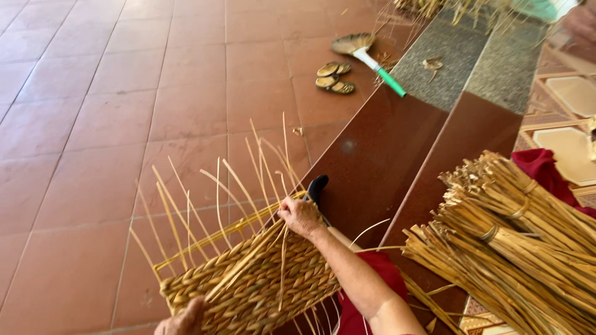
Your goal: The person sits on a tiled floor and weaves a rectangular basket using dried palm leaves. They interlace the leaves through a metal frame, periodically adjusting the weave and pulling strands tight to maintain the basket's shape.
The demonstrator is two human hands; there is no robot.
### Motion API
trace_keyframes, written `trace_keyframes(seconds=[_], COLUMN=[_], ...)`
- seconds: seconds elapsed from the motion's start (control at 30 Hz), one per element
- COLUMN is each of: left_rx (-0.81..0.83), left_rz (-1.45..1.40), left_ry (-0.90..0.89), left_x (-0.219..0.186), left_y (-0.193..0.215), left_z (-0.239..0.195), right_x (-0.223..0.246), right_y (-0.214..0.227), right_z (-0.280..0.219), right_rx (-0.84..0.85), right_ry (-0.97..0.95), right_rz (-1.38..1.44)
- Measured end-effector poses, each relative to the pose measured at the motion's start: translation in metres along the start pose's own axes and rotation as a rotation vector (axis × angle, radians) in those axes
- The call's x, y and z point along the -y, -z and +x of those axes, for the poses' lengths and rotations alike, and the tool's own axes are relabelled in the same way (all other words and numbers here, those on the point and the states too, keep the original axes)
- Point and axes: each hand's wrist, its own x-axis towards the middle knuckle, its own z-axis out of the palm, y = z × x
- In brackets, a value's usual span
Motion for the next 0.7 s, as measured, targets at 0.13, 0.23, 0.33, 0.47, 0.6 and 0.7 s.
trace_keyframes(seconds=[0.13, 0.23, 0.33, 0.47, 0.6, 0.7], left_rx=[-0.059, -0.301, -0.417, -0.126, 0.075, -0.235], left_rz=[0.207, 0.333, 0.026, -0.194, 0.009, 0.091], left_ry=[0.057, -0.091, -0.356, -0.445, -0.304, -0.493], left_x=[0.016, -0.009, -0.068, -0.16, -0.202, -0.19], left_y=[0.039, 0.061, 0.06, 0.038, 0.019, 0.01], left_z=[-0.012, 0.003, 0.002, 0.004, 0.022, 0.025], right_x=[-0.003, 0.002, 0.002, -0.01, -0.014, -0.013], right_y=[-0.011, -0.01, -0.016, -0.029, -0.027, -0.002], right_z=[0.001, -0.004, -0.01, -0.007, 0.005, 0.005], right_rx=[-0.035, -0.138, -0.245, -0.322, 0.068, 0.344], right_ry=[0.013, 0.115, 0.243, 0.564, 0.494, 0.31], right_rz=[0.044, 0.012, -0.031, -0.267, -0.181, -0.02])
